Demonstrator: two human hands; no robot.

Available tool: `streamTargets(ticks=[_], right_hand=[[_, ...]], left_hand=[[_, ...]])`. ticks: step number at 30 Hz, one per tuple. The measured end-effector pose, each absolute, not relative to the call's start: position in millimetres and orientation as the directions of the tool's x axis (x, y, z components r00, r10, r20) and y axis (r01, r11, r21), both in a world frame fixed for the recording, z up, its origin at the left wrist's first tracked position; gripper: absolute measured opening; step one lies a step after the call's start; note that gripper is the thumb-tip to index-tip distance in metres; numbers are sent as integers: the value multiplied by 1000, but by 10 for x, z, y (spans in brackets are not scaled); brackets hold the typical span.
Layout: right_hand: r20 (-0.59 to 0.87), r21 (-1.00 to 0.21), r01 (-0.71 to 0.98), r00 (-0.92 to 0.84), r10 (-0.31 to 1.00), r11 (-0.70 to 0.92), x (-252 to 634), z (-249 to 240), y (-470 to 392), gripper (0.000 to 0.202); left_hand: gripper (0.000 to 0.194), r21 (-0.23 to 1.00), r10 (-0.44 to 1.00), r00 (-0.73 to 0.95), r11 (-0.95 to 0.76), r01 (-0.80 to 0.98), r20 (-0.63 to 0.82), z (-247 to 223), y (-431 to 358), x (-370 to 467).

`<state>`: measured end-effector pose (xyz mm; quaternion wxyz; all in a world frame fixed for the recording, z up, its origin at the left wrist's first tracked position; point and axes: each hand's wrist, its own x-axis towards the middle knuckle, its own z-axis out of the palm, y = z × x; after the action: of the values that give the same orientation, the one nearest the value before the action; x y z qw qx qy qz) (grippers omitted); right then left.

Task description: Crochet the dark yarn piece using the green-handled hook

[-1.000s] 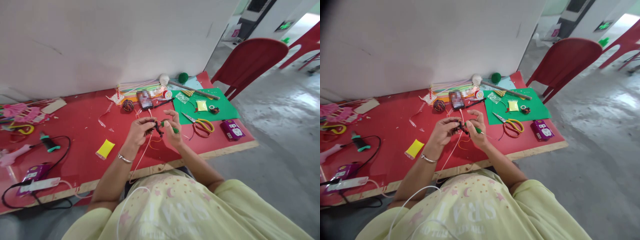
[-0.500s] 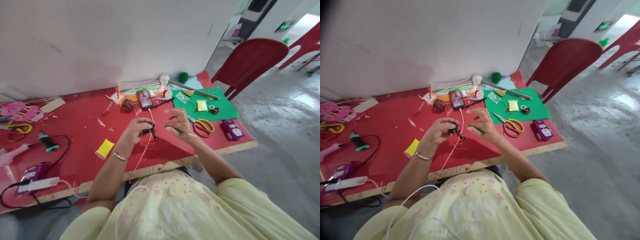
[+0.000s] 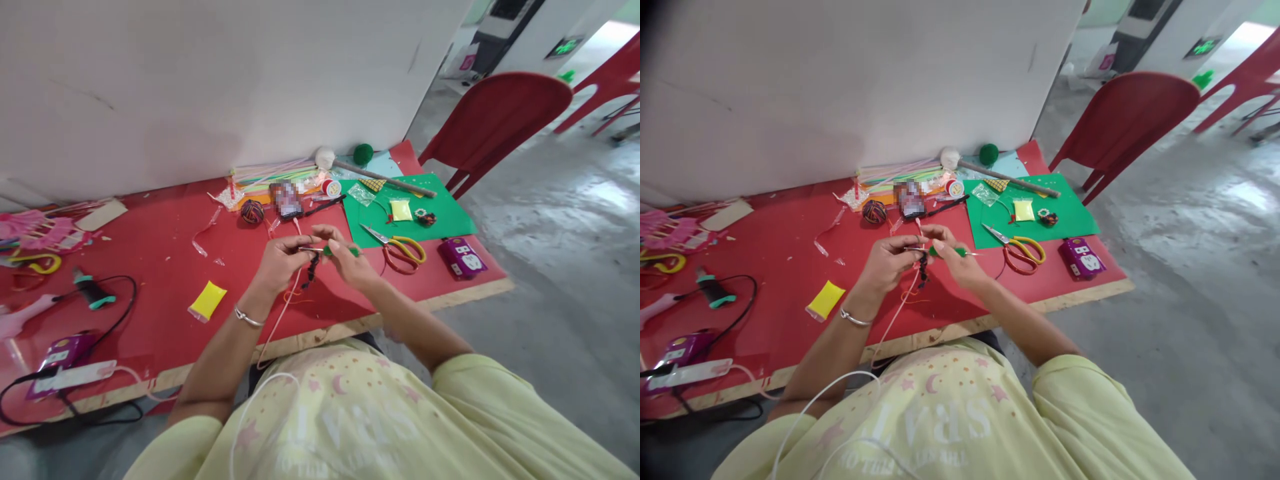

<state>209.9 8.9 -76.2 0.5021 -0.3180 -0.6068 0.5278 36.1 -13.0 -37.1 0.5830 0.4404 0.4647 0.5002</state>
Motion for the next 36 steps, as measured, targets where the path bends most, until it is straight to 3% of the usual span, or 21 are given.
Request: streamTargets(ticks=[2, 5, 8, 12, 18, 22, 26, 33, 36], right_hand=[[158, -948, -307, -219, 963, 86, 1902, -856, -11, 38], [116, -946, -311, -64, 991, 91, 1748, -868, -117, 37], [285, -949, -133, 31, 958, 287, 1725, -820, -164, 38], [506, -862, 82, 117, 854, 500, 1690, -834, -183, 43], [510, -860, 46, 108, 854, 508, 1669, -887, -171, 46], [361, -929, -73, 47, 931, 364, 1738, -882, -124, 50], [231, -964, -147, -41, 972, 223, 1752, -894, -88, 49], [401, -914, -48, 20, 916, 402, 1709, -810, -123, 43], [310, -939, -175, -67, 948, 295, 1733, -808, -104, 41]], left_hand=[[36, 996, 997, -74, -21, -91, 14, -429, -152, 445], [47, 997, 975, -206, -81, 1, 79, -467, -178, 492], [51, 993, 960, -257, -93, 66, 107, -459, -205, 507], [46, 991, 945, -300, -112, 76, 130, -479, -235, 558], [45, 987, 962, -273, -73, -140, 32, -521, -235, 549], [45, 939, 985, -137, 54, -339, -106, -482, -213, 487], [49, 949, 985, -156, 23, -314, -76, -481, -202, 442], [55, 993, 950, -292, -122, -9, 114, -564, -225, 413], [58, 984, 977, -214, -45, -173, 7, -586, -201, 402]])
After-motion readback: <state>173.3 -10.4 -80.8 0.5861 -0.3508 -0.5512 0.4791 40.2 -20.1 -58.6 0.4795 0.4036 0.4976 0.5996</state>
